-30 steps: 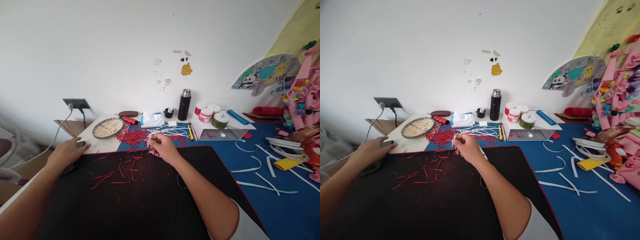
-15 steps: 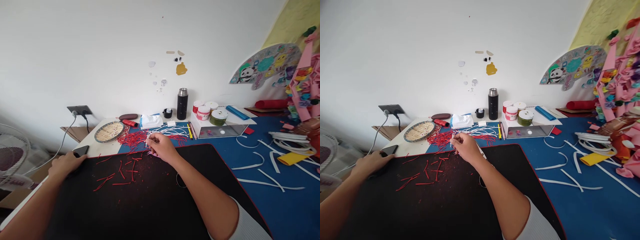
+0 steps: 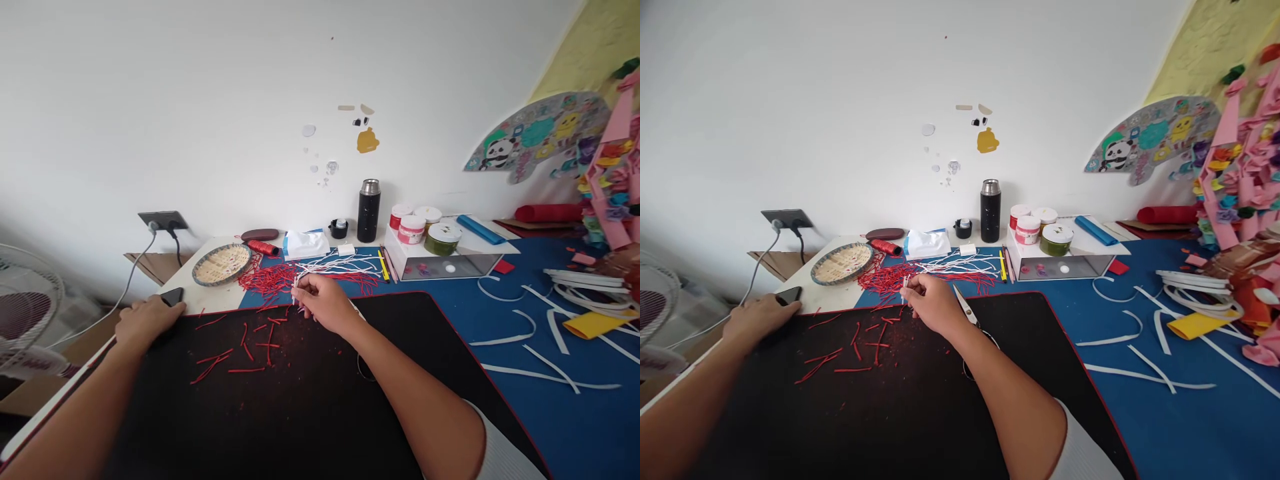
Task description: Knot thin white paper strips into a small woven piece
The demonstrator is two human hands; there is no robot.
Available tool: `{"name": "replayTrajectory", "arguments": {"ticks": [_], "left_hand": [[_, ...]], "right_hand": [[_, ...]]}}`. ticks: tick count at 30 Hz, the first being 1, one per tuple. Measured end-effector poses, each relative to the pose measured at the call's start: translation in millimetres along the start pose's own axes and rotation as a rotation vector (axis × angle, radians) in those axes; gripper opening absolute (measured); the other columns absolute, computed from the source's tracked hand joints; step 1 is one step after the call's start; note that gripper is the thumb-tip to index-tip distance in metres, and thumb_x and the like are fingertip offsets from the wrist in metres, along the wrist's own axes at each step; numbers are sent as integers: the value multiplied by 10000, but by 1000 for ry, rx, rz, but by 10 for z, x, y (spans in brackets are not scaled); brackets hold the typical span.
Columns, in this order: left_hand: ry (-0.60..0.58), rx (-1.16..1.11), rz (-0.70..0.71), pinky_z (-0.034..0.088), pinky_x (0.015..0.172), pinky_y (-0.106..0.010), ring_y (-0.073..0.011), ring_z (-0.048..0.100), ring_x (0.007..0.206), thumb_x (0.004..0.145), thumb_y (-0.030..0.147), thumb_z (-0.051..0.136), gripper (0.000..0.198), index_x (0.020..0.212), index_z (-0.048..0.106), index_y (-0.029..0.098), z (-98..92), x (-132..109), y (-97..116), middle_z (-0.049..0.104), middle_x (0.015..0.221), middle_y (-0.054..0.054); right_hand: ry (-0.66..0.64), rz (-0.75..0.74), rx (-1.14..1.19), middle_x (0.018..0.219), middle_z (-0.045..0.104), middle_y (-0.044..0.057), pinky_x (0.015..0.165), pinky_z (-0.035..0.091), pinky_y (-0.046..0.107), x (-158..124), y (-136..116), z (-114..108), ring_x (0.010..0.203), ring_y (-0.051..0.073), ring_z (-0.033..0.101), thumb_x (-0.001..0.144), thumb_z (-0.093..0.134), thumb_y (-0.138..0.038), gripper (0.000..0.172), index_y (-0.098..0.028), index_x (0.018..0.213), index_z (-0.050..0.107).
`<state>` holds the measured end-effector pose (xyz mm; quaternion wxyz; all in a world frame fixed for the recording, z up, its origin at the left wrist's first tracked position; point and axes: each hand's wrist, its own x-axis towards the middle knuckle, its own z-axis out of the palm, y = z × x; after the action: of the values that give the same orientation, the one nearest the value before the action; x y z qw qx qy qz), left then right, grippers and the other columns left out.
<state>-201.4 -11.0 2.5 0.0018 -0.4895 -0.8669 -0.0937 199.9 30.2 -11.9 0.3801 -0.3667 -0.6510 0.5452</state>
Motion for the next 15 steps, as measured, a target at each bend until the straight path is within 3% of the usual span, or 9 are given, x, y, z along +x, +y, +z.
{"name": "replayTrajectory", "arguments": {"ticks": [4,9,12,15], "left_hand": [[-3,38,7,511,858,-502,-504,637,1156,828,719,522,682,1089,686,111,-194,-79,-84,761,1052,-214],[87,-75,3,516,774,-368,-376,723,1002,917,590,422,455,1005,720,258,-463,-421,-329,809,901,-42],[94,-223,92,510,892,-353,-355,707,1094,867,560,475,387,886,761,300,-432,-620,-434,832,954,12],[95,-269,108,495,953,-367,-359,698,1129,862,550,485,388,867,773,291,-313,-664,-495,837,1023,-2]], "right_hand": [[-12,5,-14,705,624,-25,496,427,219,-19,-20,-12,530,111,594,952,637,-322,140,-205,876,624],[-13,7,-17,701,628,-24,501,430,226,-19,-28,-6,522,115,597,944,641,-322,141,-206,867,624],[-20,15,-26,714,634,-21,495,430,225,-20,-16,5,517,112,593,940,642,-329,144,-205,868,624],[-24,31,-34,699,620,-22,486,421,219,-20,-5,6,517,110,586,940,632,-334,154,-202,863,613]]}}
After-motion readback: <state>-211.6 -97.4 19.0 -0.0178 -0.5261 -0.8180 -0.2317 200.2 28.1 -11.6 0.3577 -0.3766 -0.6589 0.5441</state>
